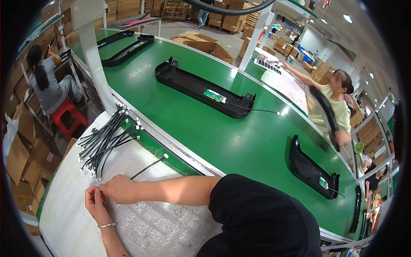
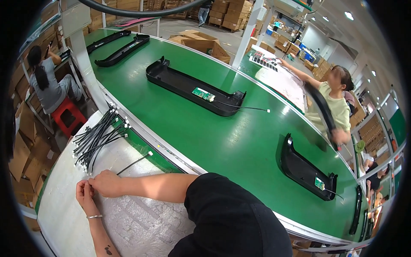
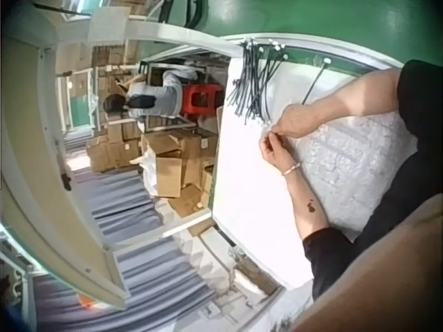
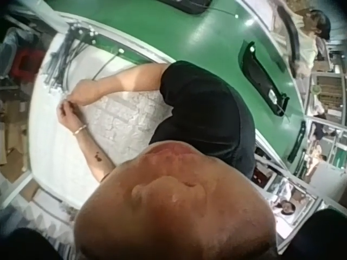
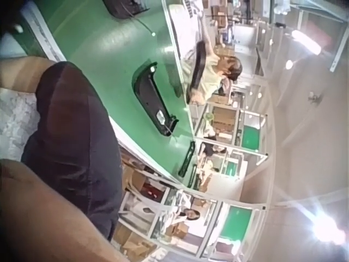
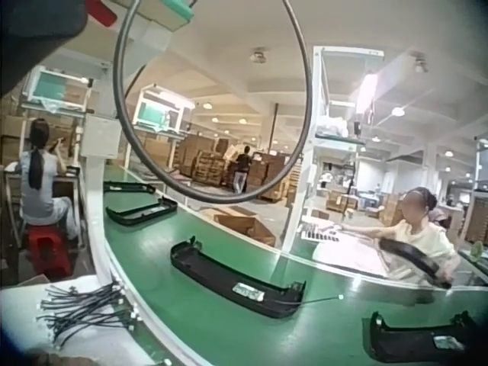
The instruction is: Connect the white connector wire to the green circuit board inside the plastic housing on the assembly line.
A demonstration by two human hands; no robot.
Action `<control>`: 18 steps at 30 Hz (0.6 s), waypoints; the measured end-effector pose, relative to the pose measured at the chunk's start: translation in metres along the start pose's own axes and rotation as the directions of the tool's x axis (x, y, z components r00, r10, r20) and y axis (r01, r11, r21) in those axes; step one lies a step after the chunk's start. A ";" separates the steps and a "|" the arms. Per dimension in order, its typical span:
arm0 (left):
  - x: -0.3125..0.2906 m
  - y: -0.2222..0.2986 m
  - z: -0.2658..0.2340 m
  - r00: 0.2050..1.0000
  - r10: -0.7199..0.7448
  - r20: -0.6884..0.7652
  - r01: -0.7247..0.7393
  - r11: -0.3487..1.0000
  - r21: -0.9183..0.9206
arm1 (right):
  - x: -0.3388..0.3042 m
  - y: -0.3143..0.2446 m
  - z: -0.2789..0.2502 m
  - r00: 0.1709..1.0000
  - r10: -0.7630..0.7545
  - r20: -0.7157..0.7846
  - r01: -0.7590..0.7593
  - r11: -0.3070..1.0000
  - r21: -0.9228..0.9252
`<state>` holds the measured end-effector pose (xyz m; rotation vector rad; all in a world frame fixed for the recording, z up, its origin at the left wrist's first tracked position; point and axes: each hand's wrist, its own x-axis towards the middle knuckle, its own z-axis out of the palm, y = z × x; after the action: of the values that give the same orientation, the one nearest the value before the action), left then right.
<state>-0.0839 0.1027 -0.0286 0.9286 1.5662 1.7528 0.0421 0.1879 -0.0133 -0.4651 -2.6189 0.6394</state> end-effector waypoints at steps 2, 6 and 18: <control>0.001 0.000 -0.001 1.000 0.005 -0.006 -0.005 1.000 0.018 | 0.000 -0.001 -0.001 1.000 0.015 0.012 -0.014 1.000 -0.014; -0.001 0.003 0.002 1.000 0.003 -0.010 -0.003 1.000 0.011 | 0.000 -0.002 -0.004 0.999 0.019 0.035 -0.018 1.000 -0.011; -0.002 0.005 0.003 1.000 0.014 -0.021 -0.013 0.999 0.031 | -0.001 -0.001 -0.002 1.000 0.020 -0.010 -0.019 1.000 0.008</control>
<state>-0.0798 0.1019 -0.0242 0.9402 1.6077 1.7577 0.0441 0.1869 -0.0115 -0.4907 -2.6047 0.6520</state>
